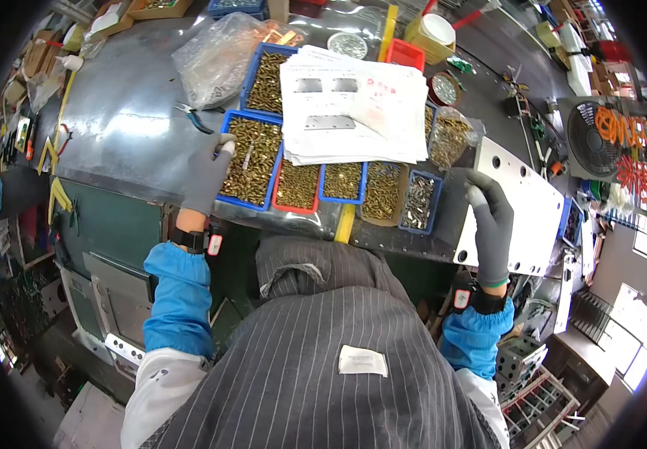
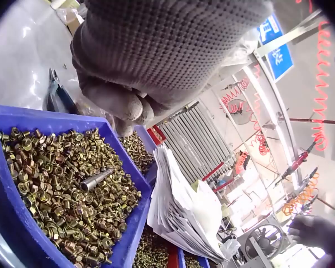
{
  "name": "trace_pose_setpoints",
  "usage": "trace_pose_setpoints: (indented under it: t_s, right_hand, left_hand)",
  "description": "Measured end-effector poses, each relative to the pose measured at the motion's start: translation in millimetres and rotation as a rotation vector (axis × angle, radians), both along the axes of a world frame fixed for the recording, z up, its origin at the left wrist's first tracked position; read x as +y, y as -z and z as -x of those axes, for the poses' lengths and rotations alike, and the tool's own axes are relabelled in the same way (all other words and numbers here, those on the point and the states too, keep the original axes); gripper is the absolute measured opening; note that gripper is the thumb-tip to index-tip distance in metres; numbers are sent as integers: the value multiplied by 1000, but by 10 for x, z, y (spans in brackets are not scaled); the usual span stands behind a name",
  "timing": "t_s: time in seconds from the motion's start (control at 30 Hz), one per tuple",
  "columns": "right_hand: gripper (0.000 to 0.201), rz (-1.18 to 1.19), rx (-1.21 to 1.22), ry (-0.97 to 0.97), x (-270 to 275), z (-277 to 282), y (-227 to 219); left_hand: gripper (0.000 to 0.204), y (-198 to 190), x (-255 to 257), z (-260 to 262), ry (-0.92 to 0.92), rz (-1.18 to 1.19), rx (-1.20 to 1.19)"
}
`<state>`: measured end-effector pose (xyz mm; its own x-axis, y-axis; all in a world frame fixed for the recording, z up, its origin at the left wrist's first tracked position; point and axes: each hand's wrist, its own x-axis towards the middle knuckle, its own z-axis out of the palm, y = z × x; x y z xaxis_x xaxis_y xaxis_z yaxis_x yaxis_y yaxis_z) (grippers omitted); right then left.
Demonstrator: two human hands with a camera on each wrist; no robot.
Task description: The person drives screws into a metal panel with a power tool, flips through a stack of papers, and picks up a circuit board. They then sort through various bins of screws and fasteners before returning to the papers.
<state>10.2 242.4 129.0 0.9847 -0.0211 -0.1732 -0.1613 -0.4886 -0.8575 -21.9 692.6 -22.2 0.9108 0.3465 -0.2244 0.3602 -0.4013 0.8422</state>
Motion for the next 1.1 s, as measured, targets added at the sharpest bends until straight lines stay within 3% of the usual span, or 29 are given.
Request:
trace_pose_setpoints:
  t_s: [0.17,0.4,0.43,0.5,0.57,0.6,0.63,0.67,0.7,0.73,0.77,0.8,0.83,0.87,0.9,0.93,1.0,1.03,1.07,1.1]
  right_hand:
    - [26,-90,37,-92,9,48,46]
    - [25,-12,67,-442,-58,36,106]
    - [25,-33,56,-450,-83,16,92]
    - [24,12,-41,-485,-183,-6,48]
    - [22,10,-198,-443,-475,-201,-50]
    - [22,16,-190,-329,-734,-338,-44]
    - [24,-37,-214,-238,-961,-482,-202]
    - [28,-32,-289,-146,-1171,-595,-415]
    - [32,-33,-344,-60,-1414,-684,-597]
    - [31,-105,-372,92,-1660,-769,-749]
    - [31,-176,-402,244,-1957,-877,-844]
    - [31,113,-602,163,-2450,-1004,-802]
    - [31,409,-791,84,-3060,-1117,-741]
    - [31,410,-801,91,-4018,-1213,-708]
    - [32,244,-777,116,-4657,-1366,-705]
    - [32,248,-788,118,-4357,-1306,-859]
    - [37,483,-796,167,-6179,-1387,-1318]
    - [40,601,-793,191,-5826,-1358,-1418]
    - [43,90,-721,322,-5659,-1362,-1807]
    - [43,-243,-720,78,-5612,-1341,-2072]
  left_hand:
    - [25,-229,-193,147,6,56,2]
    - [23,-587,-440,824,-70,117,24]
    - [23,-659,-318,911,-77,95,16]
    - [26,-836,73,1155,-114,-170,-46]
    - [28,-1264,680,1419,-322,35,-93]
    - [32,-1675,809,1531,-384,-99,-140]
    - [34,-1852,1305,1710,-571,-94,-142]
    - [41,-2024,2239,2054,-580,15,-54]
    - [45,-2359,2100,2341,-667,8,-355]
    - [43,-2596,2746,2828,-627,-205,-290]
    - [37,-2613,3960,3569,-468,-601,-260]
    - [39,-3059,3949,3874,-316,-1435,176]
    - [39,-3224,4945,4512,9,-1812,340]
    - [40,-3601,4960,4696,-258,-1860,722]
    - [40,-3926,4120,5389,-263,-1856,713]
    - [39,-4141,4052,5569,-367,-1726,570]
    - [37,-4202,3732,5193,-554,-1446,300]
    - [37,-4228,3975,5328,-634,-1300,173]
    - [37,-4278,4149,5363,-709,-1152,49]
    - [38,-4367,4279,5270,-776,-1002,-73]
